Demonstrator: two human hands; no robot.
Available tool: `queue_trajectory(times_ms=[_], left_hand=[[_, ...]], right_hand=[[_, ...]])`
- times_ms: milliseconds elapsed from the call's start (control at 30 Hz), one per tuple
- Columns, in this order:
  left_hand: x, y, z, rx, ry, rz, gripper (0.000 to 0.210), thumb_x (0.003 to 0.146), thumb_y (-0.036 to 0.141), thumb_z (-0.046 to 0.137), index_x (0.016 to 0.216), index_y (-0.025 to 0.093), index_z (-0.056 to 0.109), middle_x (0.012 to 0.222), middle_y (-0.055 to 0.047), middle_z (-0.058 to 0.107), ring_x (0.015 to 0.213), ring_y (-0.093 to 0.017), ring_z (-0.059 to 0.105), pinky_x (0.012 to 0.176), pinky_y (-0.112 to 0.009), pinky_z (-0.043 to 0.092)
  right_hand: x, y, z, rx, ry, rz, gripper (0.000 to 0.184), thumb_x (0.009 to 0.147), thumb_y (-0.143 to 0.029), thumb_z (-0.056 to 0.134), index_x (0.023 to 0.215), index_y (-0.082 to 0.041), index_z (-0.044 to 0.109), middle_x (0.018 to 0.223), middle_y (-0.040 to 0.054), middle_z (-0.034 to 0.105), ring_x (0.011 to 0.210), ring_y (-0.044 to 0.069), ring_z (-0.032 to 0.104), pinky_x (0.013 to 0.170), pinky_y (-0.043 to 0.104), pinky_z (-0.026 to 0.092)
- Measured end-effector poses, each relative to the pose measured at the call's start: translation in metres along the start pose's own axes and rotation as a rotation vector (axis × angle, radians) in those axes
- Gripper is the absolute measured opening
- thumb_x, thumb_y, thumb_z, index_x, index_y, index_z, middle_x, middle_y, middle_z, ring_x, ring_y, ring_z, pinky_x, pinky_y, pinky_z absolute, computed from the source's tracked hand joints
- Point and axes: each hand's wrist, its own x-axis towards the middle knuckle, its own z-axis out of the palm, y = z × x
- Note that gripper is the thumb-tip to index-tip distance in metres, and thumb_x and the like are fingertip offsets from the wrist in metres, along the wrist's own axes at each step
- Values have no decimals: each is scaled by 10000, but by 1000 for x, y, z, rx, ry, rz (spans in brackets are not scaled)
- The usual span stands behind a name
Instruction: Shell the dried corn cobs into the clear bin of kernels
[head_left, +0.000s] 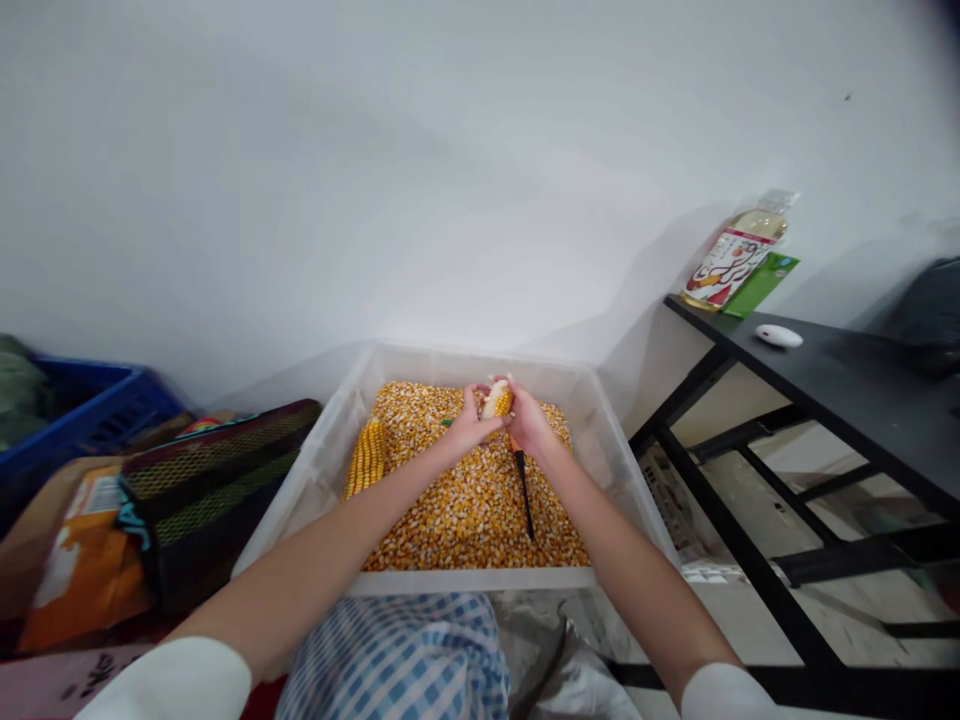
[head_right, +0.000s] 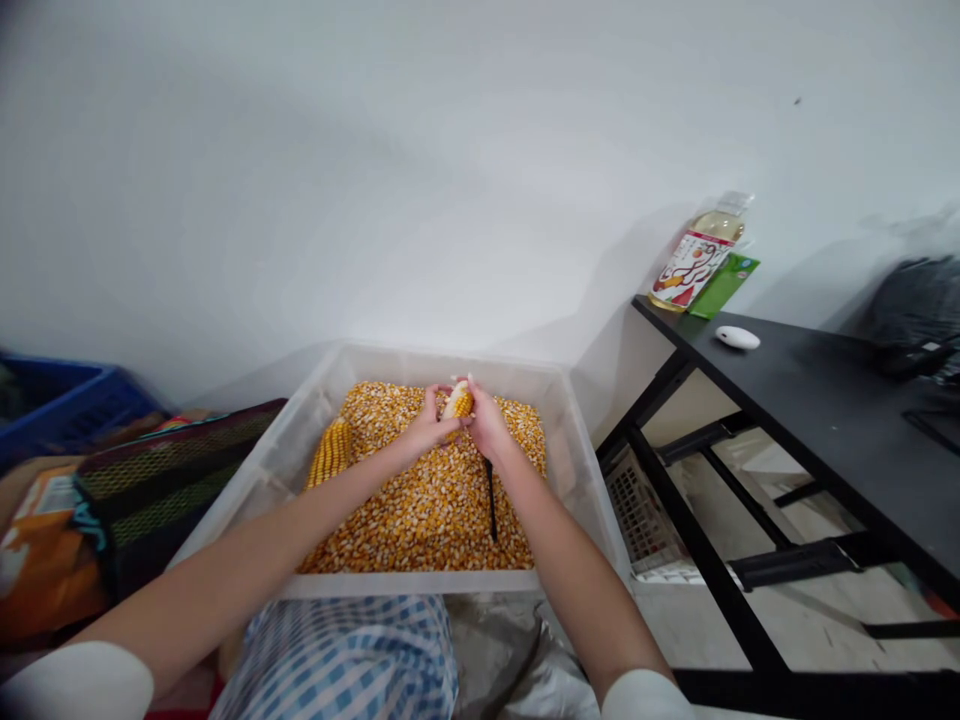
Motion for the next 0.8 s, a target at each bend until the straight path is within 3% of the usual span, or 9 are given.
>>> queue_trajectory(times_ms=[133,200,367,500,800], left_hand=[[0,-1,-1,9,-34,92,648,652,307,707,1125,216,274,996,-45,548,715,-98,568,579,-201,476],[-1,-1,0,4,-44,100,657,647,319,716,1126,219,279,1047,-57,538,755,-105,572,581,-195,476],[-1,3,0,-21,21,-15,563,729,511,620,1128,253,318,986,-37,550,615,-81,544,440,-159,421],[-2,4,1,-17,106,57,506,784,564,526,1119,236,334,890,-28,540,525,-68,501,380,-153,387],[-6,3,-1,40,154,76,446,837,586,413,1117,240,385,689,25,531,391,-69,442,336,-163,301]], right_hand=[[1,6,-2,-54,134,-130,363,712,-558,600,792,-203,587,615,-32,646,618,136,619,568,239,470],[0,5,-2,-46,166,-103,392,718,-593,571,756,-203,576,577,-31,629,596,139,612,564,245,469],[-4,-6,2,-7,2,26,405,725,-604,550,812,-209,577,640,-25,656,638,147,617,591,254,471],[-7,-6,6,-9,-122,13,341,723,-517,592,888,-220,566,723,-31,674,693,151,626,652,269,481],[-8,1,3,37,-145,-36,210,701,-342,620,868,-230,558,798,-35,670,822,150,626,708,267,483]])
